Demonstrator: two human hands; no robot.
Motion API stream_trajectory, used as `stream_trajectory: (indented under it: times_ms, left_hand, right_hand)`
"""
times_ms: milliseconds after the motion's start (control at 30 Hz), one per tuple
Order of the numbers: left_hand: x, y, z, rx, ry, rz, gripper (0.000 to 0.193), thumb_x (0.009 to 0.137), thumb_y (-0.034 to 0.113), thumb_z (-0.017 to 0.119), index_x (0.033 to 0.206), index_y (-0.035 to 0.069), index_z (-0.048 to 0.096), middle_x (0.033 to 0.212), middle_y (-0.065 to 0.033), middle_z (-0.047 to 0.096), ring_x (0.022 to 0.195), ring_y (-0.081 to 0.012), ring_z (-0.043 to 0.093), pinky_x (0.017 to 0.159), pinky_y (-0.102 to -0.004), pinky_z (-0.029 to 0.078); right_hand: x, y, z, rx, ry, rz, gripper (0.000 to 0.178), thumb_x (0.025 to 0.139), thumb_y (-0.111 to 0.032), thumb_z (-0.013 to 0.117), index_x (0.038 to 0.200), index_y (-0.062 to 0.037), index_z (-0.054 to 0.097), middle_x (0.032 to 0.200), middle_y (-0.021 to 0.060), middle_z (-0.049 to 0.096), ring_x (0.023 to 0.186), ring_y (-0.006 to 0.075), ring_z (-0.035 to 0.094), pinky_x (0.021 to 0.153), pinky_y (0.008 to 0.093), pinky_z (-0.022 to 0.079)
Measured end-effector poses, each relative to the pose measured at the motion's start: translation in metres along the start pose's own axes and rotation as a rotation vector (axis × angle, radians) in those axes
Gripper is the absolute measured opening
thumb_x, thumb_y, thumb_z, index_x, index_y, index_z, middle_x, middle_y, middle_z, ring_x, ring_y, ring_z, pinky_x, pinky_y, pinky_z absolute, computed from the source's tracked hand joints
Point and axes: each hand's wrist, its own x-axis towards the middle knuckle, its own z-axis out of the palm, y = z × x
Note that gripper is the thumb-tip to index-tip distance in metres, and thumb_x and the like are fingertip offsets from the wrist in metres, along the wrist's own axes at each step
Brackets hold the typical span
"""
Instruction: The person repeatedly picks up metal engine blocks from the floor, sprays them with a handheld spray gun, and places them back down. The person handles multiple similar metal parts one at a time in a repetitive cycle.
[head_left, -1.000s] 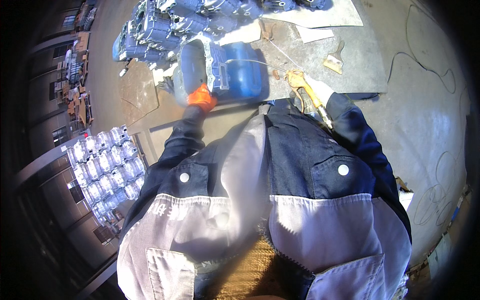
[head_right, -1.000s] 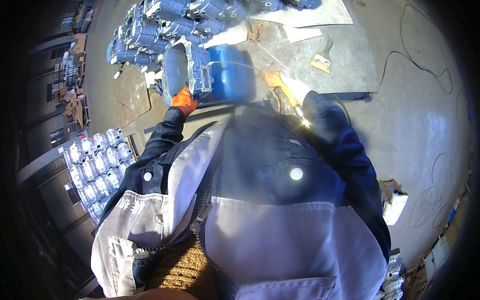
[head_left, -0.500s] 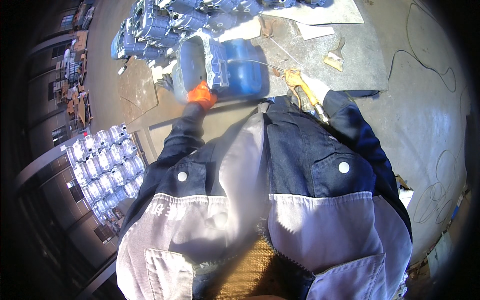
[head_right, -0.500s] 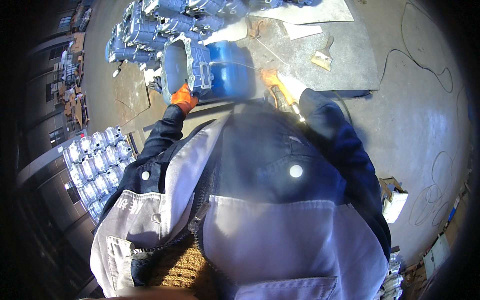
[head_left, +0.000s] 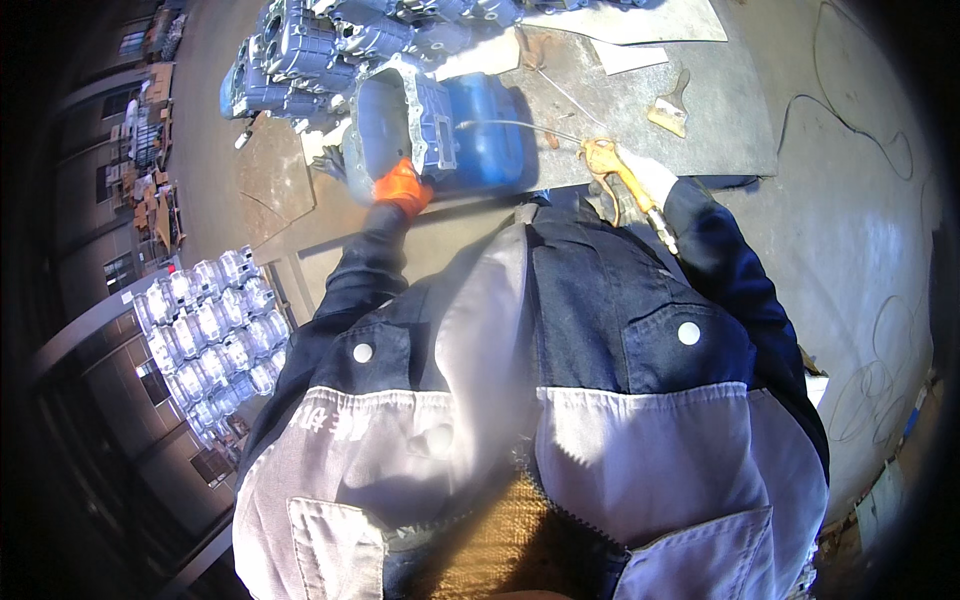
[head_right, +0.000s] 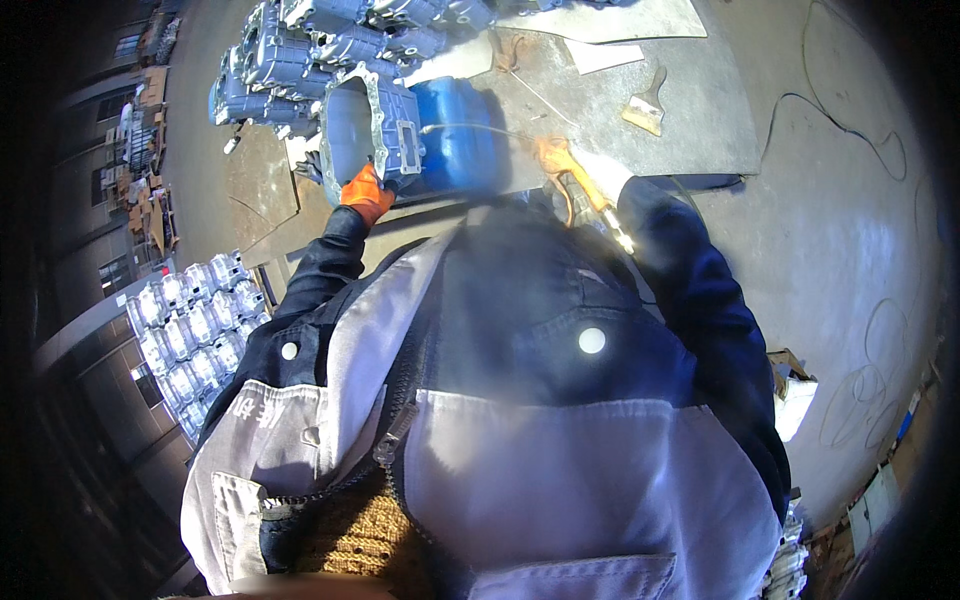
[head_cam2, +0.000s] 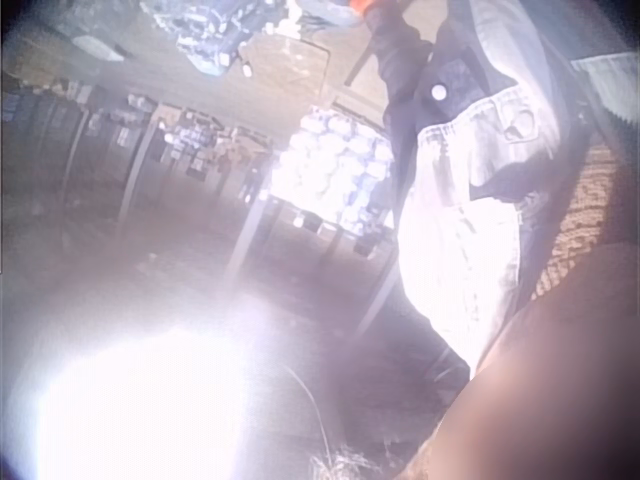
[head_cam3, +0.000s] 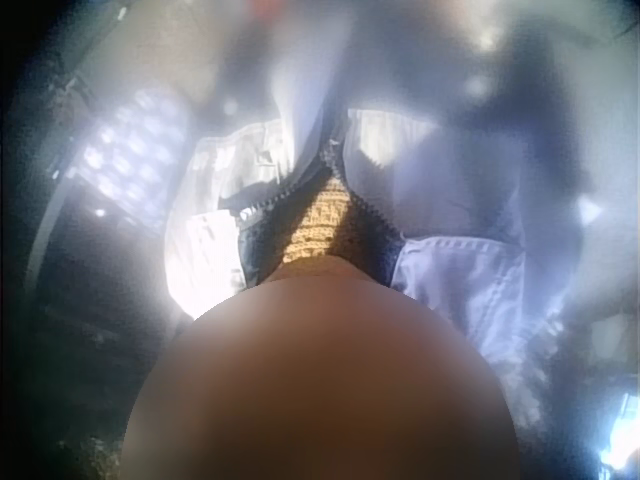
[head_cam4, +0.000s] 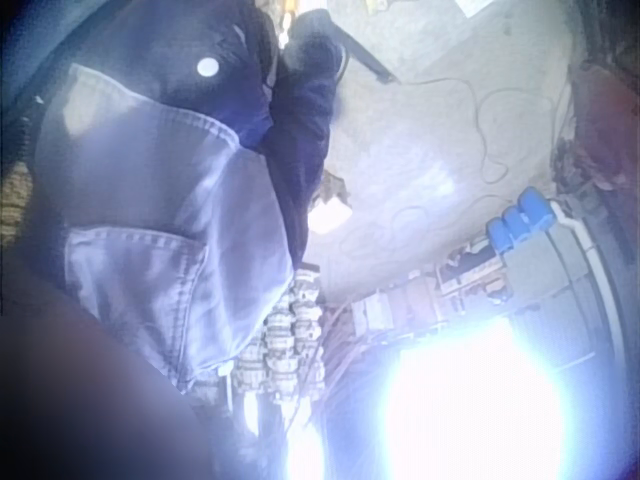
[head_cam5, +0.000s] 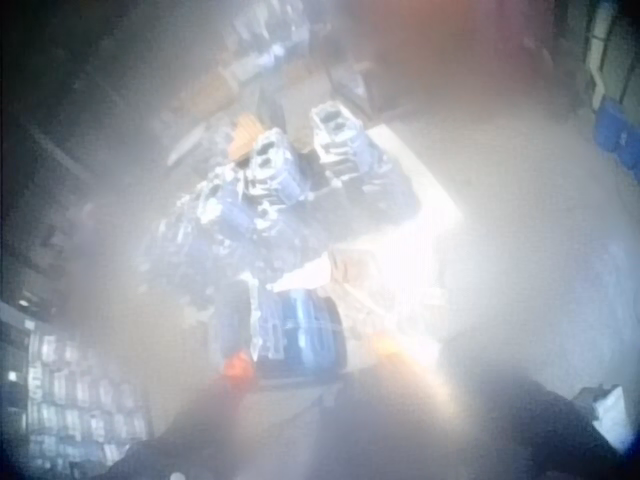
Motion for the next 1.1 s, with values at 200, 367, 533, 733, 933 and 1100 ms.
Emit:
stream_trajectory:
  times_ms: [200, 367, 533, 733, 933, 1100]
  left_hand:
    - [-0.002, 0.0, -0.001, -0.003, 0.014, 0.013, 0.045, 0.072, 0.034, 0.067, 0.106, 0.005, 0.057, 0.103, -0.0202, 0.065, 0.1, -0.0363, 0.062, 0.087, -0.0417, 0.048]
    - [-0.003, 0.002, -0.002, 0.009, -0.009, -0.006, 0.045, 0.072, 0.033, 0.066, 0.106, 0.005, 0.057, 0.103, -0.02, 0.065, 0.101, -0.036, 0.062, 0.087, -0.0421, 0.048]
    - [-0.001, 0.003, -0.002, 0.0, -0.041, -0.038, 0.044, 0.073, 0.032, 0.065, 0.108, 0.006, 0.057, 0.105, -0.0194, 0.065, 0.102, -0.0363, 0.061, 0.087, -0.0421, 0.048]
    - [0.001, -0.001, -0.001, -0.017, -0.053, -0.033, 0.044, 0.072, 0.032, 0.065, 0.108, 0.007, 0.057, 0.105, -0.019, 0.065, 0.102, -0.0364, 0.061, 0.088, -0.0418, 0.048]
    - [-0.001, 0.0, -0.002, 0.001, -0.034, -0.013, 0.043, 0.072, 0.031, 0.064, 0.106, 0.006, 0.058, 0.104, -0.0198, 0.065, 0.101, -0.0359, 0.061, 0.087, -0.0412, 0.048]
    - [-0.003, 0.002, -0.002, 0.005, -0.006, 0.003, 0.043, 0.072, 0.031, 0.064, 0.106, 0.005, 0.058, 0.104, -0.0198, 0.065, 0.101, -0.0355, 0.061, 0.087, -0.0411, 0.048]
  right_hand:
    - [-0.026, -0.006, 0.014, -0.063, -0.016, 0.078, 0.041, 0.101, -0.03, 0.041, 0.127, 0.0014, 0.049, 0.119, 0.012, 0.059, 0.104, 0.0179, 0.058, 0.089, 0.028, 0.047]
    - [-0.01, 0.001, 0.011, 0.213, -0.04, 0.208, 0.041, 0.101, -0.027, 0.04, 0.129, 0.0026, 0.047, 0.124, 0.0101, 0.057, 0.109, 0.0152, 0.057, 0.094, 0.0259, 0.045]
    - [-0.006, 0.004, 0.009, -0.087, -0.124, 0.007, 0.04, 0.099, -0.034, 0.045, 0.12, -0.0011, 0.053, 0.104, 0.0137, 0.062, 0.087, 0.0248, 0.062, 0.073, 0.0369, 0.052]
    - [-0.034, -0.012, 0.028, -0.085, 0.025, -0.047, 0.038, 0.099, -0.033, 0.046, 0.118, -0.0023, 0.056, 0.102, 0.013, 0.065, 0.082, 0.0216, 0.065, 0.069, 0.031, 0.054]
    - [-0.046, -0.02, 0.044, -0.062, 0.012, 0.063, 0.04, 0.099, -0.035, 0.045, 0.119, -0.001, 0.055, 0.102, 0.0136, 0.065, 0.082, 0.0215, 0.065, 0.069, 0.0305, 0.054]
    - [-0.033, -0.015, 0.033, -0.024, -0.121, 0.117, 0.042, 0.101, -0.031, 0.041, 0.126, 0.0016, 0.049, 0.117, 0.0122, 0.06, 0.101, 0.0155, 0.06, 0.089, 0.026, 0.047]
